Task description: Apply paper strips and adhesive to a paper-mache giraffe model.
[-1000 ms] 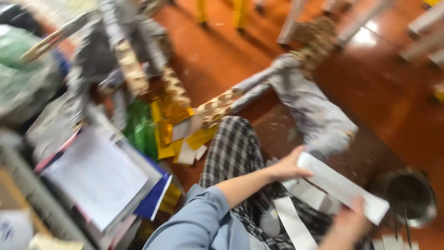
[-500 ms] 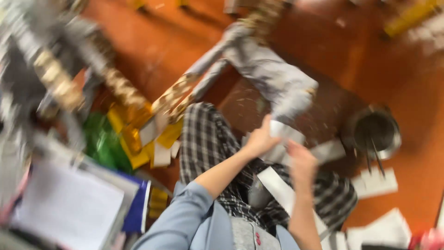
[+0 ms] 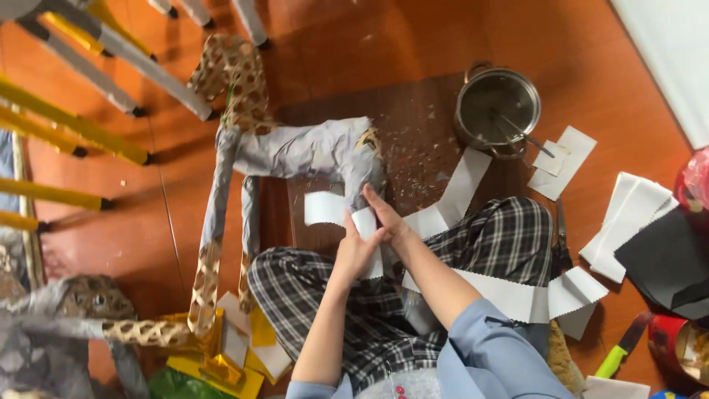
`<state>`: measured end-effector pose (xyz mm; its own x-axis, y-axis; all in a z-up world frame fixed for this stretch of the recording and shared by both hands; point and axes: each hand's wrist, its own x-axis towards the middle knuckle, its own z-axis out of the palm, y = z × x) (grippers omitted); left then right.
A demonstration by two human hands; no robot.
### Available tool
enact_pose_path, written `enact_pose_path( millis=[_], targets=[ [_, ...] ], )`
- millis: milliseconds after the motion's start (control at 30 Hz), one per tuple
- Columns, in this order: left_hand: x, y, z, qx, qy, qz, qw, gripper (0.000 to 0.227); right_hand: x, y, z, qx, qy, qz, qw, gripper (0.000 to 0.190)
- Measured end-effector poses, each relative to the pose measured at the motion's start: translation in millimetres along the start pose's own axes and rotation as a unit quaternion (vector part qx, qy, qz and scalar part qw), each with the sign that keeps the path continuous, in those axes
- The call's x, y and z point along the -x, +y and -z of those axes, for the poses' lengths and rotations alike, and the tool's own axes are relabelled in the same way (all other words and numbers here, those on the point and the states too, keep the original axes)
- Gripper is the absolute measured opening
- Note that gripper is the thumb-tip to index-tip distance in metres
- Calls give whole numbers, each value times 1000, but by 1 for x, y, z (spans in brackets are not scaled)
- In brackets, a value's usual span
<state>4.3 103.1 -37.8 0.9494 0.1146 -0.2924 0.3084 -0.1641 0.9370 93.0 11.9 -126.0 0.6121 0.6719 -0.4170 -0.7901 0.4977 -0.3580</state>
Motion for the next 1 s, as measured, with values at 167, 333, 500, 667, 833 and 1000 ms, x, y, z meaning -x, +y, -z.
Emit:
enact_pose_path(
  millis=[167, 333, 500, 667, 833, 1000],
  targets=[
    [-11, 43, 7, 21, 239, -175, 955, 92, -1, 7, -1, -94, -6, -41, 995, 58],
    [-35, 65, 4, 37, 238, -75, 968, 75, -12, -9, 33, 56, -6, 1, 998, 56],
    [-46, 44, -2, -160, 247, -223, 929, 71, 29, -125, 85, 461, 89, 296, 832, 75],
    [-54, 34, -17, -280, 252, -226, 898, 62, 119, -239, 48, 894, 382, 138, 190, 14],
    [-56, 39, -24, -342, 223, -270, 872, 56, 122, -256, 91, 920, 345, 80, 168, 21],
    [-60, 49, -31, -389, 224, -219, 866, 58, 153, -232, 55, 902, 349, 148, 204, 35]
  ],
)
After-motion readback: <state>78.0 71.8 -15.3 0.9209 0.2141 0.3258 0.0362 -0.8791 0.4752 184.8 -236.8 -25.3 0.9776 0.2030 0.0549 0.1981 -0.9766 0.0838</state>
